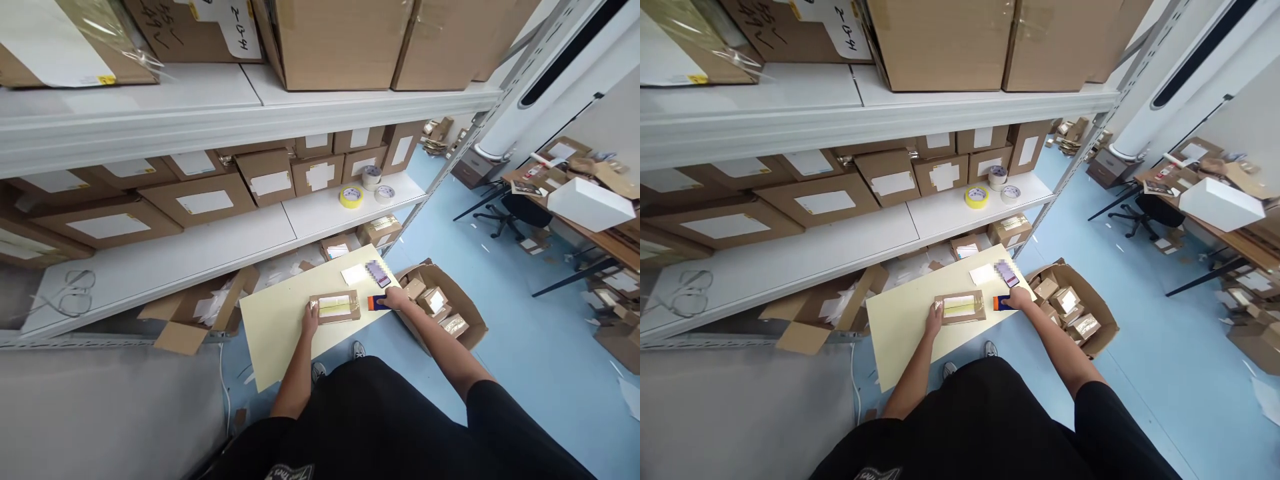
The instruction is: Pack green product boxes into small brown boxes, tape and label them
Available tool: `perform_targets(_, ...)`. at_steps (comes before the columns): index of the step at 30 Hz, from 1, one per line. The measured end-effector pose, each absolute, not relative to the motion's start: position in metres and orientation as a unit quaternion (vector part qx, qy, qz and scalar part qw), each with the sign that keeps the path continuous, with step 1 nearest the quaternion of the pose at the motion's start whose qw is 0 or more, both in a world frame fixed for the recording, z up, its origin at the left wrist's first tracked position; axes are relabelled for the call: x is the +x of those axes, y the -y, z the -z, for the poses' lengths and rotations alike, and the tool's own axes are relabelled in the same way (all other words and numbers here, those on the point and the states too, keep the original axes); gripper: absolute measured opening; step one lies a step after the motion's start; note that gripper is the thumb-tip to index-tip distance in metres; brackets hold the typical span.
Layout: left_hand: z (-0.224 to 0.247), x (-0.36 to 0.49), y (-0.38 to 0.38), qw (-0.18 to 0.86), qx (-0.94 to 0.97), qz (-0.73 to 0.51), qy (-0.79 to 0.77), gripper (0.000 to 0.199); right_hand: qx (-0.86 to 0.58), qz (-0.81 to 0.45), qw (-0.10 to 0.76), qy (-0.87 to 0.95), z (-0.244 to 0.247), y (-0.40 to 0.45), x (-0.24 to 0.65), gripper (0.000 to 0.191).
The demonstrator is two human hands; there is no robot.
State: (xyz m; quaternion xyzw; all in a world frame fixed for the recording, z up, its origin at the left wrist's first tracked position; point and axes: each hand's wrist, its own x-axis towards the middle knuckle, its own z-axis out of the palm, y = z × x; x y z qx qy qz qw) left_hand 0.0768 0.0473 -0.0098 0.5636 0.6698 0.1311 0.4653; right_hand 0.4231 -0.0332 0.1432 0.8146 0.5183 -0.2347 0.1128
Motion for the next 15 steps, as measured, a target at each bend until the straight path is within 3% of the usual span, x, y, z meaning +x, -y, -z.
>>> perform_targets(6,-0.01,0.017,-0.067,0.431,0.503,-0.125,-0.739,0.069,0.751,0.271,0.076,-0.597,-0.167,-0.005,0.357,0.056)
perform_targets(10,-0.034,-0.003,-0.075,0.418,0.504,-0.186,-0.733,0.044,0.73,0.261,0.074,-0.628,-0.186,-0.045,0.286,0.058)
perform_targets(15,-0.053,-0.012,-0.07,0.438,0.519,-0.27,-0.682,0.052,0.699,0.263,0.081,-0.66,-0.195,-0.075,0.192,0.054)
